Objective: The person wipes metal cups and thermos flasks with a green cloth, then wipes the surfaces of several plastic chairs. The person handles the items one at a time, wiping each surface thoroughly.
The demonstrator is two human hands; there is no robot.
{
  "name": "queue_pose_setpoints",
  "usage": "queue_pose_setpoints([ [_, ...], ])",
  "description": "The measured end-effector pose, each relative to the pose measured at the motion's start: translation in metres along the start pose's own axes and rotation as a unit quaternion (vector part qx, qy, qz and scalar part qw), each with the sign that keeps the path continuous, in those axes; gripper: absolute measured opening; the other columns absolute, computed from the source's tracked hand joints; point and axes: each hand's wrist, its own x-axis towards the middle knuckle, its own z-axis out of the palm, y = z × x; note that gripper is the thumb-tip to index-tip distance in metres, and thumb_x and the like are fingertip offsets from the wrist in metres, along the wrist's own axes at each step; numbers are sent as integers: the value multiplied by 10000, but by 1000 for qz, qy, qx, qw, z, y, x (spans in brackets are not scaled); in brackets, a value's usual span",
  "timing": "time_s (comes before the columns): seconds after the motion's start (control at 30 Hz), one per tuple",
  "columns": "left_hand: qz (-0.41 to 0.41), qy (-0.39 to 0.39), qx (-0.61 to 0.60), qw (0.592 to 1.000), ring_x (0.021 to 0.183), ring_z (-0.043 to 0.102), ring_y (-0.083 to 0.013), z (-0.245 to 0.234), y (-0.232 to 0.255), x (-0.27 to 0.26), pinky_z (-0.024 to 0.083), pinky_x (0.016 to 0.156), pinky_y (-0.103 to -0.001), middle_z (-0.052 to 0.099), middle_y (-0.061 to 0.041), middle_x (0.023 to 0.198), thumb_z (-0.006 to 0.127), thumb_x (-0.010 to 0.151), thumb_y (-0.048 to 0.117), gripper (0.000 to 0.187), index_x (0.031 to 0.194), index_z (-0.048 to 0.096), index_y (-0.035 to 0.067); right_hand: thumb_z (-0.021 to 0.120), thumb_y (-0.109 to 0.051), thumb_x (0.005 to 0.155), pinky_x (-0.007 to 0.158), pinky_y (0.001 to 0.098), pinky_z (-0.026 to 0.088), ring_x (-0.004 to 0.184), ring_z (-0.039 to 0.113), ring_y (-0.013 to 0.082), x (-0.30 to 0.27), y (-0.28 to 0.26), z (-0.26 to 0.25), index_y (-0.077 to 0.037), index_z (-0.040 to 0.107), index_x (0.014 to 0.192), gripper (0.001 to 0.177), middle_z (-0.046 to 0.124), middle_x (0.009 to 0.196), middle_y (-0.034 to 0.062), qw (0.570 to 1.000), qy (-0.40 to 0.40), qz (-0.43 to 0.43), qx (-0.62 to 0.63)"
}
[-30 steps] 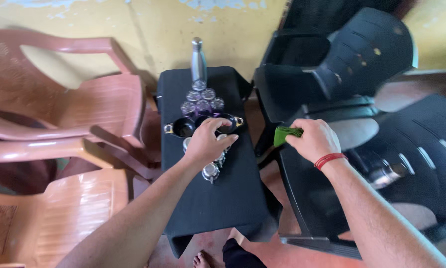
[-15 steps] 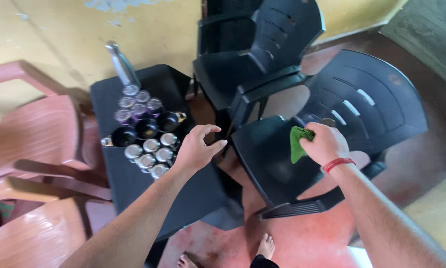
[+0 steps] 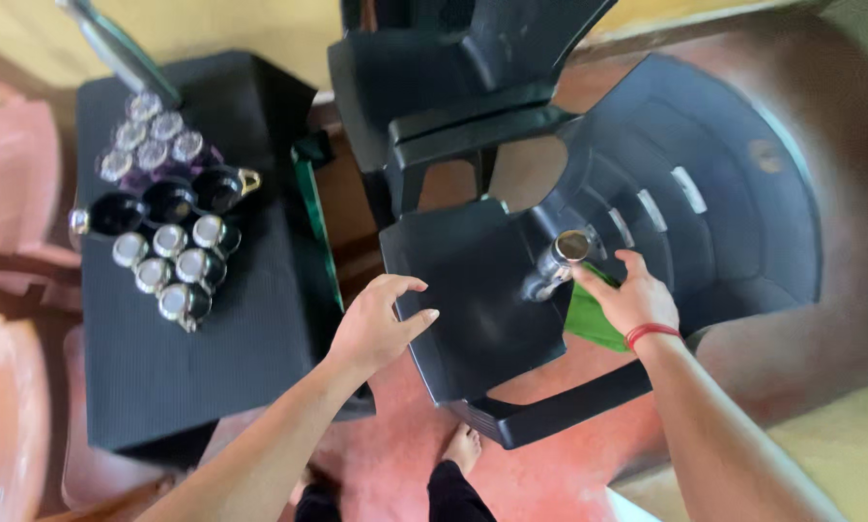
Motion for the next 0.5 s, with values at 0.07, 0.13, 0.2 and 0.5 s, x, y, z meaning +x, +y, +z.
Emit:
queue_pose_setpoints([
  [0.07, -41, 4, 20, 999, 999, 701, -269, 3, 8, -17, 553, 880, -360, 690, -79, 1201, 798, 769, 315, 451, 1153, 704, 97, 631, -795, 832, 899, 549, 538, 1056, 683, 469, 12, 3, 11, -172, 455, 1521, 946, 715, 1110, 286, 999, -43, -2, -19],
  [0.13, -35, 29, 44, 998, 998, 707, -272, -2, 13, -17, 554, 885, -361, 703, -72, 1180, 803, 764, 312, 437, 1135, 713, 99, 592, -789, 821, 940, 563, 532, 1065, 691, 477, 30, -4, 21, -213, 400, 1581, 973, 726, 1127, 287, 997, -67, -9, -26],
  [0.2, 3, 56, 73, 996, 1072, 688, -283, -7, 10, -27, 536, 919, -371, 718, -74, 1168, 821, 762, 299, 412, 1103, 728, 88, 640, -754, 792, 934, 548, 544, 1071, 695, 460, 46, -8, 40, -263, 307, 1645, 1039, 713, 1166, 270, 995, -79, -34, -57],
  [0.5, -159, 98, 13, 982, 959, 708, -259, -8, 0, -39, 551, 860, -361, 695, -29, 1211, 799, 774, 312, 434, 1156, 716, 124, 753, -594, 820, 948, 485, 573, 1117, 721, 348, 71, -27, 77, -342, 457, 1425, 719, 708, 1248, 126, 957, -136, -129, -222],
])
